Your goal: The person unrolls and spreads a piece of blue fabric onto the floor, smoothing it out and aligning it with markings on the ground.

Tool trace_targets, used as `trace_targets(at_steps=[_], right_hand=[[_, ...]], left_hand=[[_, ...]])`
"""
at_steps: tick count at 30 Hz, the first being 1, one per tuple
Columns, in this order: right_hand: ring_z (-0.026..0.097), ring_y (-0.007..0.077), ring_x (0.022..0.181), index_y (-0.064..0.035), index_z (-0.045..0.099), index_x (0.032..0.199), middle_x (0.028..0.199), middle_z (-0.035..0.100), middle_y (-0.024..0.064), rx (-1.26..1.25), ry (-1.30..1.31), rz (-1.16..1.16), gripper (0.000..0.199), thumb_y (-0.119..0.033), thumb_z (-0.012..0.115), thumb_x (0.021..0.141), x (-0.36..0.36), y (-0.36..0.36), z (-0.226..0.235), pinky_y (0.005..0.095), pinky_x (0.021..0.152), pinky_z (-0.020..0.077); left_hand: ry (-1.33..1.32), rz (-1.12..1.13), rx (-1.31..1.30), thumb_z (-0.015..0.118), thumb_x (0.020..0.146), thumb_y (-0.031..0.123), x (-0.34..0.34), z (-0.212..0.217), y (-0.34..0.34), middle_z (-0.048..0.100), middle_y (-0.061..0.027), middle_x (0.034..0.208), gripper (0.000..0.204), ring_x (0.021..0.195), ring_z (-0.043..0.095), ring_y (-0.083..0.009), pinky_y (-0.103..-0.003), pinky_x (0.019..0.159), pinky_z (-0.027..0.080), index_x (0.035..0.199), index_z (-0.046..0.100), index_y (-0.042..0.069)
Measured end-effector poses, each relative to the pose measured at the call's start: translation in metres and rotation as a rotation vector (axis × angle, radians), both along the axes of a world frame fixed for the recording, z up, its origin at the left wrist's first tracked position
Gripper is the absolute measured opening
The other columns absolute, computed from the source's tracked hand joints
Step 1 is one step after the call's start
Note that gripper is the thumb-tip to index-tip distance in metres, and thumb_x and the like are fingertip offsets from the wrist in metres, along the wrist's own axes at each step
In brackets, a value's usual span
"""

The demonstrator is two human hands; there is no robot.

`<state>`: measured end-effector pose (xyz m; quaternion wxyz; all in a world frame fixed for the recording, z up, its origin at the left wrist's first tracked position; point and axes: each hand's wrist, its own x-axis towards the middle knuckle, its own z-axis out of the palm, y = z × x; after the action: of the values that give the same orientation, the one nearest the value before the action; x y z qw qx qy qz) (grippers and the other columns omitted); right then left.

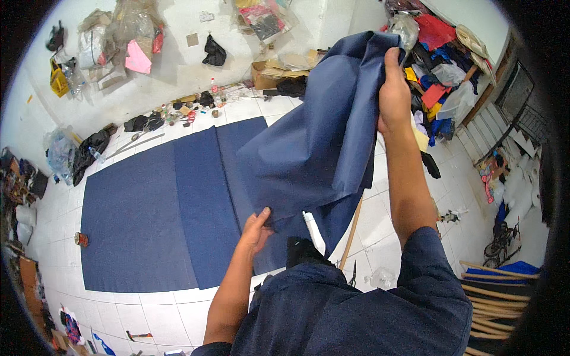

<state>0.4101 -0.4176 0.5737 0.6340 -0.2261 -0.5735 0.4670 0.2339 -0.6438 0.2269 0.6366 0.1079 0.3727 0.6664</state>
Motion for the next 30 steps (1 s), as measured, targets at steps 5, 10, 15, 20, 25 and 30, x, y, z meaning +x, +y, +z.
trace_targets(at_steps=[5, 10, 15, 20, 25, 30], right_hand=[[0.053, 0.0266, 0.124, 0.0081, 0.044, 0.144, 0.136, 0.057, 0.0192, 0.155, -0.237, -0.322, 0.079, -0.060, 0.042, 0.104, -0.001, 0.055, 0.021, 0.0340, 0.109, 0.0361], [0.050, 0.0320, 0.132, 0.0095, 0.046, 0.142, 0.140, 0.056, 0.0218, 0.136, -0.338, -0.243, 0.078, -0.058, 0.039, 0.104, -0.012, 0.149, -0.019, 0.0376, 0.114, 0.0319], [0.058, 0.0258, 0.114, 0.0067, 0.059, 0.130, 0.124, 0.066, 0.0154, -0.005, -0.562, -0.160, 0.071, -0.057, 0.040, 0.105, -0.035, 0.213, -0.067, 0.0346, 0.105, 0.0396], [0.065, 0.0450, 0.100, 0.0058, 0.066, 0.101, 0.100, 0.067, 0.0310, 0.140, -0.894, -0.276, 0.071, -0.058, 0.035, 0.105, -0.048, 0.301, -0.189, 0.0491, 0.086, 0.0476], [0.064, 0.0278, 0.060, -0.0010, 0.059, 0.083, 0.067, 0.061, 0.0144, -0.424, -0.848, -0.092, 0.061, -0.053, 0.037, 0.106, -0.038, 0.282, -0.374, 0.0419, 0.062, 0.0506], [0.048, 0.0280, 0.135, -0.0040, 0.041, 0.150, 0.150, 0.050, 0.0101, -1.249, -0.071, 0.197, 0.073, -0.061, 0.033, 0.105, 0.037, 0.216, -0.562, 0.0460, 0.114, 0.0374]], left_hand=[[0.332, 0.456, 0.074, 0.074, 0.091, 0.037, -0.085, 0.083, -0.019, 0.053, -0.0239, 0.140, 0.075, 0.133, 0.049, -0.0356, -0.049, 0.116, 0.032, 0.140, 0.042, -0.011], [0.787, 0.633, -0.065, 0.065, 0.098, 0.044, -0.151, 0.183, -0.012, 0.048, -0.0253, 0.147, 0.076, 0.138, 0.045, -0.0362, -0.049, 0.112, 0.035, 0.147, 0.037, -0.007], [0.957, 0.679, -0.272, 0.065, 0.097, 0.039, -0.213, 0.217, 0.033, 0.056, -0.0212, 0.136, 0.065, 0.126, 0.053, -0.0305, -0.043, 0.099, 0.046, 0.142, 0.045, -0.005], [0.751, 0.737, -0.252, 0.068, 0.091, 0.027, -0.246, 0.166, 0.072, 0.062, -0.0028, 0.092, 0.026, 0.080, 0.060, -0.0141, -0.031, 0.069, 0.050, 0.106, 0.058, 0.007], [0.301, 0.415, -0.425, 0.071, 0.080, 0.015, -0.174, 0.067, 0.014, 0.063, -0.0039, 0.098, 0.039, 0.078, 0.064, -0.0172, -0.033, 0.067, 0.054, 0.115, 0.057, 0.005], [-0.163, 0.168, -0.761, 0.066, 0.073, 0.005, -0.076, 0.065, 0.037, 0.064, -0.0108, 0.105, 0.056, 0.052, 0.060, -0.0198, -0.027, 0.038, 0.047, 0.127, 0.054, 0.000]])
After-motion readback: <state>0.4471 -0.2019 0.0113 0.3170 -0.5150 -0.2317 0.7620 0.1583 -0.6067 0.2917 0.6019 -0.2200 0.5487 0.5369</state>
